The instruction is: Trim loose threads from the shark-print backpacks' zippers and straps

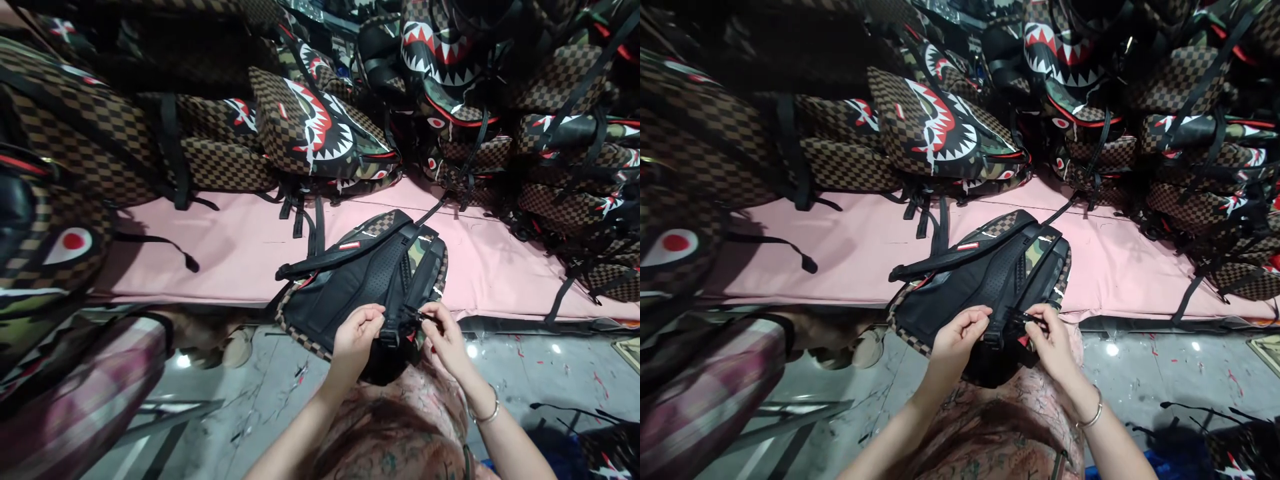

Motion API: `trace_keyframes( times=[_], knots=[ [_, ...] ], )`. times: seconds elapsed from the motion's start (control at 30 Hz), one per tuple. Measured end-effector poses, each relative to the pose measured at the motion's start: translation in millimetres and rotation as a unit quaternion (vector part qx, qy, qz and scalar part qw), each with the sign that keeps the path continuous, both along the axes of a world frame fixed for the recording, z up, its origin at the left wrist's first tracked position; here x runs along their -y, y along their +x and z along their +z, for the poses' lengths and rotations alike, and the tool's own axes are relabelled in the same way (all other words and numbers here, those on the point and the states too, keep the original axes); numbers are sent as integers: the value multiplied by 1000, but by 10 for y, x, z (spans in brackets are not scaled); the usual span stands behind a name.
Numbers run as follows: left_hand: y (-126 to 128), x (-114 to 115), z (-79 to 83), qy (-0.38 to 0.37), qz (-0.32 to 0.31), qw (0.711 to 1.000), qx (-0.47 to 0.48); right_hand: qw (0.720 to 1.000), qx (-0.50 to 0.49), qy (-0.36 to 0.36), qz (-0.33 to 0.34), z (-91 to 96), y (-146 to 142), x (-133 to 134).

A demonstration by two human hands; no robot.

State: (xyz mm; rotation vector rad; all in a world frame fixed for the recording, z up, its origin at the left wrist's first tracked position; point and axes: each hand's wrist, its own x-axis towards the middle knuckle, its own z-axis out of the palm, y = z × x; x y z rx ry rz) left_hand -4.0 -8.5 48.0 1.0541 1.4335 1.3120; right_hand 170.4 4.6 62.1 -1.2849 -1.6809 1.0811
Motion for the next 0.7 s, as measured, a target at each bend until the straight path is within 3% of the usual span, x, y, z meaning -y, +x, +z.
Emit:
trace_keyframes(
  times=[0.1,0.17,0.3,0.4,0.5,0.6,0.7],
  knots=[
    [17,-9,-8,-6,2,1000,10,979,148,133,44,165,113,-120],
    [26,-21,12,5,0,1000,4,956,212,180,98,252,123,-185],
    [51,-42,68,27,-4,999,-17,919,282,220,165,344,52,-273],
    [61,-51,88,31,0,1000,-5,908,297,235,179,350,36,-325],
    [44,-54,83,-31,-1,992,123,940,224,207,152,284,105,-353],
    [13,-58,62,-94,-14,948,305,989,64,119,60,102,184,-285],
    [2,-82,41,-93,-26,912,398,999,-12,37,-1,-185,143,-78]
  ],
)
